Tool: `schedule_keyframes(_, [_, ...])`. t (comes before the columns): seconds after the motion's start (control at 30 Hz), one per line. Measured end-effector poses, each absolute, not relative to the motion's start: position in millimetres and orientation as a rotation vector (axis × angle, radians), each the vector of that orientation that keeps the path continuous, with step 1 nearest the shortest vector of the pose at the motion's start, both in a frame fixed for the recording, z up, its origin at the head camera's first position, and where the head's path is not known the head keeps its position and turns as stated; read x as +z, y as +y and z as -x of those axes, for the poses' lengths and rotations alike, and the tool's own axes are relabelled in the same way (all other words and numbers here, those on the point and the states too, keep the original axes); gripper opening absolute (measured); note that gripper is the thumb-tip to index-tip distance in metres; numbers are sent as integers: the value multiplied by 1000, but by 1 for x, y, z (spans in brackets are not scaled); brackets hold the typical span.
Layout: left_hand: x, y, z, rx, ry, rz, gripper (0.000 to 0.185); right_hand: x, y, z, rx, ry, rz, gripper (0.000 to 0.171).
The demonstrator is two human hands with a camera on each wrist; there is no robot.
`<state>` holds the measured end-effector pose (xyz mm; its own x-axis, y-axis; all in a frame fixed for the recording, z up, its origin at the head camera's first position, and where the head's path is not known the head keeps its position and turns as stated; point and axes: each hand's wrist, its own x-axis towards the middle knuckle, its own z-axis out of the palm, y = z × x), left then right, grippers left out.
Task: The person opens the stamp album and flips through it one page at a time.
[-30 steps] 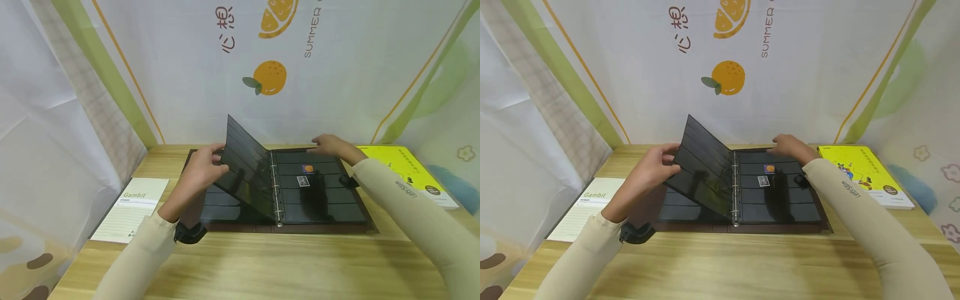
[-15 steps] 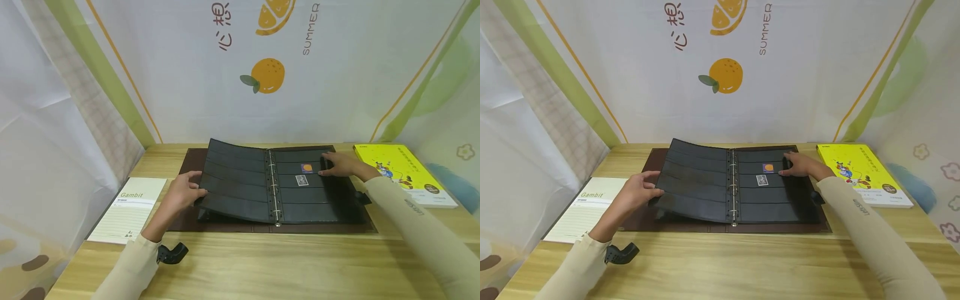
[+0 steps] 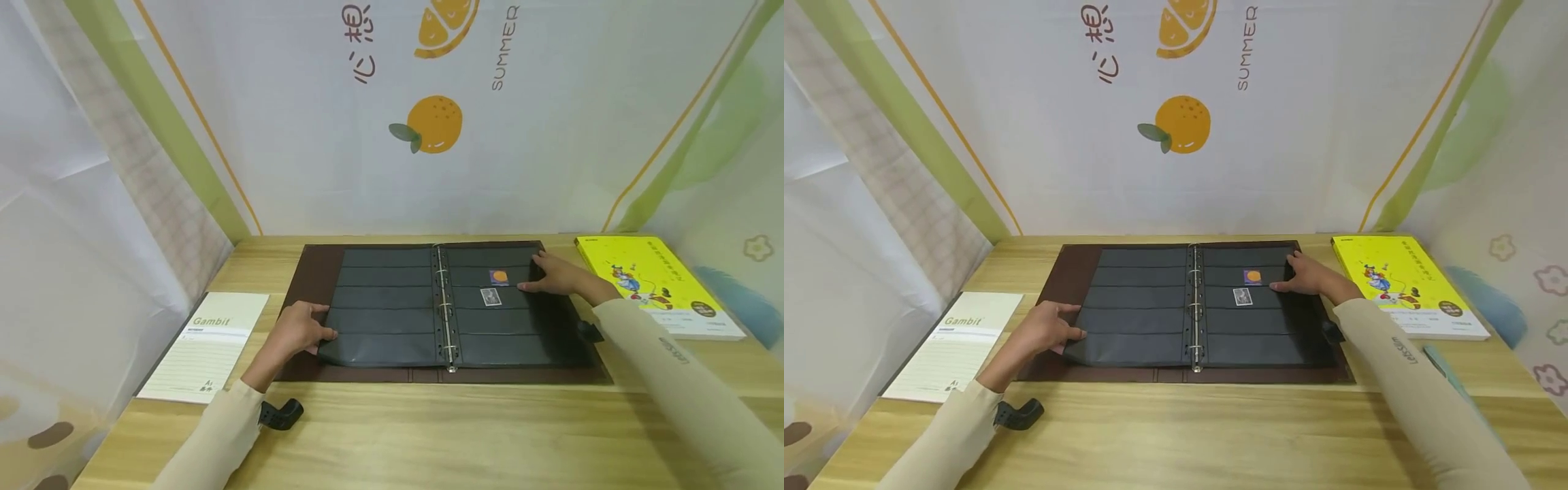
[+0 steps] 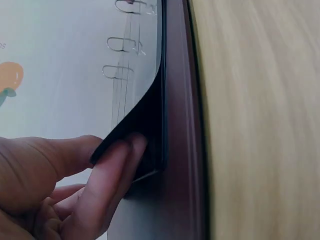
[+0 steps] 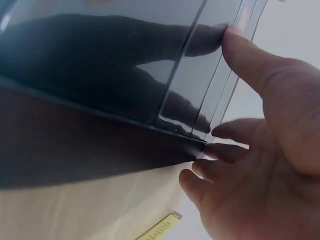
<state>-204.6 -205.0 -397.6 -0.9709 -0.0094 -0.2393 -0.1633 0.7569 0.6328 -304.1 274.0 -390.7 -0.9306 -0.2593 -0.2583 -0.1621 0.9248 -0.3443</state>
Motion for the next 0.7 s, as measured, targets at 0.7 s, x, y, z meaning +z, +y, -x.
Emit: schedule_keyframes(0.7, [-396,-131,222,380,2783,-673,97,-396,270,299,-685,2929,358,102])
